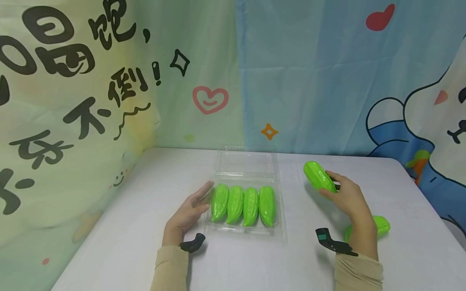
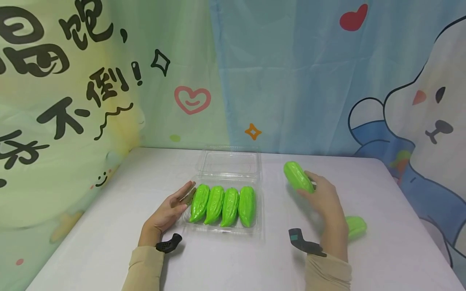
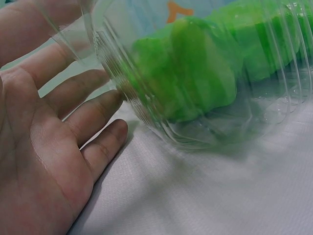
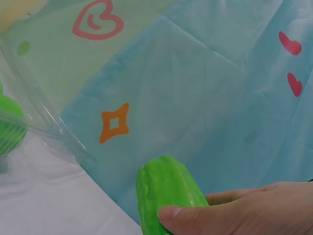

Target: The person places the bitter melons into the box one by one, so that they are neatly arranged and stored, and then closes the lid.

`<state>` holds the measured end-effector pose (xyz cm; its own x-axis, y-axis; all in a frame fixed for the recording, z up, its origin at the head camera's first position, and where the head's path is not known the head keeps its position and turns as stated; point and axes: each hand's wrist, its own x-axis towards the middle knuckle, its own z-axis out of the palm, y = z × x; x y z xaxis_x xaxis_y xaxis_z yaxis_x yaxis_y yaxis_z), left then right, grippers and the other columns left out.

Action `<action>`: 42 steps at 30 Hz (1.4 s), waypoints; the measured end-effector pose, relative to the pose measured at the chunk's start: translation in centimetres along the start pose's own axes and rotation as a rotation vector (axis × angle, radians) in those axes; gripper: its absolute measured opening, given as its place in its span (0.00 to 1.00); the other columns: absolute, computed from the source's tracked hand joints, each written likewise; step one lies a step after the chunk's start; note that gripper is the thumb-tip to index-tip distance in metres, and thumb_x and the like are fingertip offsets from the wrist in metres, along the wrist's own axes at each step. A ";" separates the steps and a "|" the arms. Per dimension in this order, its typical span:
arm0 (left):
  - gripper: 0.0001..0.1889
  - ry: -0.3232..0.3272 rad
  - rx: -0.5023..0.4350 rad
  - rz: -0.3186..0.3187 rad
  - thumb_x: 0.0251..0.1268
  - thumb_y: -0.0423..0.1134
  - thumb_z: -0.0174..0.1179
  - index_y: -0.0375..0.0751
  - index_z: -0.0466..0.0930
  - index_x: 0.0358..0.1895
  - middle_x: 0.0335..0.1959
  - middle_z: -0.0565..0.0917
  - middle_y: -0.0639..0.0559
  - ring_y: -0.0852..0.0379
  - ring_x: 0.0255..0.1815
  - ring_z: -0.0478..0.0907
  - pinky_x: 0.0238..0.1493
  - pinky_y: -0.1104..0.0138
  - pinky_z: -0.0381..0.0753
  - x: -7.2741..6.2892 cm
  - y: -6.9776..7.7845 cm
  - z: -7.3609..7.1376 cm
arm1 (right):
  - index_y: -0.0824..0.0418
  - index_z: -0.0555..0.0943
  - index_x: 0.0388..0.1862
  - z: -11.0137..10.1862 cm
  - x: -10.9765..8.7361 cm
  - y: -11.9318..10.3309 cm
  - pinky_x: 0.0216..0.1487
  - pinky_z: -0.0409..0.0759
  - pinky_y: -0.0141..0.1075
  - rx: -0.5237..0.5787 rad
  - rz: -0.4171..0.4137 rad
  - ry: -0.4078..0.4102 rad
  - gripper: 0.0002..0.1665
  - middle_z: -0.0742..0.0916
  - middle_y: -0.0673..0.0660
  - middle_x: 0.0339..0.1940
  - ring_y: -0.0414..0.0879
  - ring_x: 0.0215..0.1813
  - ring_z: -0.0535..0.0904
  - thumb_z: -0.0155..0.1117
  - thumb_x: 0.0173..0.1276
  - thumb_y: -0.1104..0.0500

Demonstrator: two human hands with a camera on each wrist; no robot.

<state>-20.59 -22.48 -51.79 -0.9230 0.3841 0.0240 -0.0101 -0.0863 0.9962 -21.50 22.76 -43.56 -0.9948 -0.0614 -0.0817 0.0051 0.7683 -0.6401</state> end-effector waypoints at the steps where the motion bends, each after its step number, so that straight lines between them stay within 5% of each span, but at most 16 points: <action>1: 0.41 0.001 0.002 -0.001 0.59 0.36 0.63 0.54 0.53 0.74 0.77 0.53 0.62 0.54 0.78 0.46 0.77 0.53 0.38 0.0 -0.1 0.0 | 0.62 0.52 0.76 0.0 0.0 -0.1 0.57 0.71 0.62 0.002 -0.005 0.001 0.49 0.66 0.74 0.69 0.71 0.65 0.65 0.62 0.65 0.45; 42: 0.42 0.006 0.011 -0.004 0.58 0.36 0.65 0.52 0.52 0.75 0.77 0.52 0.56 0.50 0.78 0.48 0.77 0.54 0.42 0.0 -0.2 -0.1 | 0.63 0.61 0.72 1.6 0.1 -4.5 0.60 0.72 0.59 0.004 -0.140 0.030 0.41 0.71 0.71 0.66 0.68 0.63 0.71 0.66 0.64 0.56</action>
<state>-20.66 -22.52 -52.00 -0.9254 0.3786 0.0193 -0.0097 -0.0745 0.9972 -21.47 18.29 -41.96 -0.9884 -0.1488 0.0314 -0.1336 0.7510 -0.6467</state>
